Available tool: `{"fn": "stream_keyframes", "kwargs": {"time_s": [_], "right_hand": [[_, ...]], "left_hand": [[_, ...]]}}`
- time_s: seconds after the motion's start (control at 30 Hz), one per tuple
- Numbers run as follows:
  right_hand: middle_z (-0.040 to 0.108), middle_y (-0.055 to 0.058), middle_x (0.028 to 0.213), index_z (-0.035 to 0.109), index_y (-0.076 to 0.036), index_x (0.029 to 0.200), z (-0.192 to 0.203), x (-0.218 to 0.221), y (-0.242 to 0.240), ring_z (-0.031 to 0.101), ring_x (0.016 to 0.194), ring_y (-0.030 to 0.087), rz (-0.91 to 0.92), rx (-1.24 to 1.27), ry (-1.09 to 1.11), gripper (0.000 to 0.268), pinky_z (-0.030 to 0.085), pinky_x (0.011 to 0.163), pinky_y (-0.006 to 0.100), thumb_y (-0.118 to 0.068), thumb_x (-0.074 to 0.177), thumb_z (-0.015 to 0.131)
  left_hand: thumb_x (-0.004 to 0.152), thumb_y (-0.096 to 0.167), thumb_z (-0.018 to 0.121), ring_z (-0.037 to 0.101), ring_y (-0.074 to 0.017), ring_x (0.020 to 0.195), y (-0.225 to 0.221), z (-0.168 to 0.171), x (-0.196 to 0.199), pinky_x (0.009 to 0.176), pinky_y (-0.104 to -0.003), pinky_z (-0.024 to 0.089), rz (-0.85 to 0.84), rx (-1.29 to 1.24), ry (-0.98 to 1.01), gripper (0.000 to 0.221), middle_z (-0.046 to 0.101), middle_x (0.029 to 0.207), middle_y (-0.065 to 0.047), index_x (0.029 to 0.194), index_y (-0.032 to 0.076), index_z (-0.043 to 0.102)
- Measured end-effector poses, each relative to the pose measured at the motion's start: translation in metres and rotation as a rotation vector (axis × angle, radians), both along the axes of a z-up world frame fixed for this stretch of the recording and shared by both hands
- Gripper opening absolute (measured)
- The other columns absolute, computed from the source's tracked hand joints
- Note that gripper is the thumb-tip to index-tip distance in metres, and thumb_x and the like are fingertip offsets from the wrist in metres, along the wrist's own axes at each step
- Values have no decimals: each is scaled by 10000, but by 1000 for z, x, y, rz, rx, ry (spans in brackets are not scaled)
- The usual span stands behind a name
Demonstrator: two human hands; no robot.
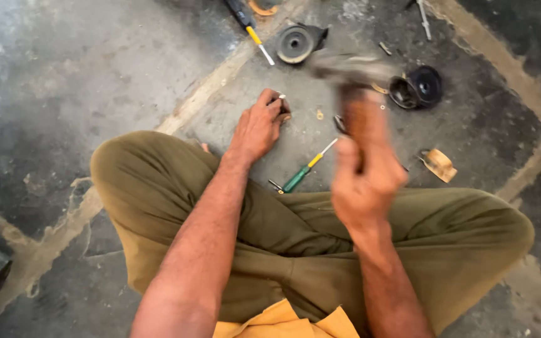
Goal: The person sits on the floor and uses a hammer and screwdriver to work on a small circular mechanical part. They repeatedly tap the part with the hammer and adjust it with the screwdriver while surrounded by tools and parts.
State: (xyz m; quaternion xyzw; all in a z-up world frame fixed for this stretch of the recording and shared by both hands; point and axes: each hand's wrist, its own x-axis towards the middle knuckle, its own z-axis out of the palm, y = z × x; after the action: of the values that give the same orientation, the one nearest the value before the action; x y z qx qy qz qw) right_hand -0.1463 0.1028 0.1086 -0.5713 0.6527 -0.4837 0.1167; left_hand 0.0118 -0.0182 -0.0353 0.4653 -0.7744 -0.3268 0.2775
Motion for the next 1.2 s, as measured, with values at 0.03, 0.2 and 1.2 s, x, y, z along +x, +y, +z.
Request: {"fn": "stream_keyframes", "kwargs": {"time_s": [0.03, 0.2, 1.2], "right_hand": [[725, 176, 1075, 477, -114, 1539, 0, 1, 1, 698, 861, 325, -86, 20, -106, 529, 567, 820, 389, -179, 1039, 638], [702, 217, 1271, 537, -101, 1528, -10, 14, -18, 714, 1092, 420, 176, 199, 207, 527, 566, 902, 447, -175, 1022, 668], [696, 234, 1356, 470, 20, 1561, -5, -36, 11, 738, 1186, 309, 35, -27, 50, 468, 564, 1016, 366, -160, 1152, 608]], "left_hand": [[946, 162, 680, 660, -389, 989, -1, -1, 1, 813, -491, 527, 9, 13, -5, 111, 619, 1174, -100, 1040, 108, 660], [919, 135, 680, 650, -401, 1022, -2, 5, 0, 825, -488, 529, 100, 138, 15, 258, 638, 1134, -111, 1167, 103, 619], [934, 194, 722, 685, -346, 1017, 14, 28, 0, 804, -462, 551, -21, -90, -135, 133, 655, 1254, -44, 1049, 129, 702]]}}
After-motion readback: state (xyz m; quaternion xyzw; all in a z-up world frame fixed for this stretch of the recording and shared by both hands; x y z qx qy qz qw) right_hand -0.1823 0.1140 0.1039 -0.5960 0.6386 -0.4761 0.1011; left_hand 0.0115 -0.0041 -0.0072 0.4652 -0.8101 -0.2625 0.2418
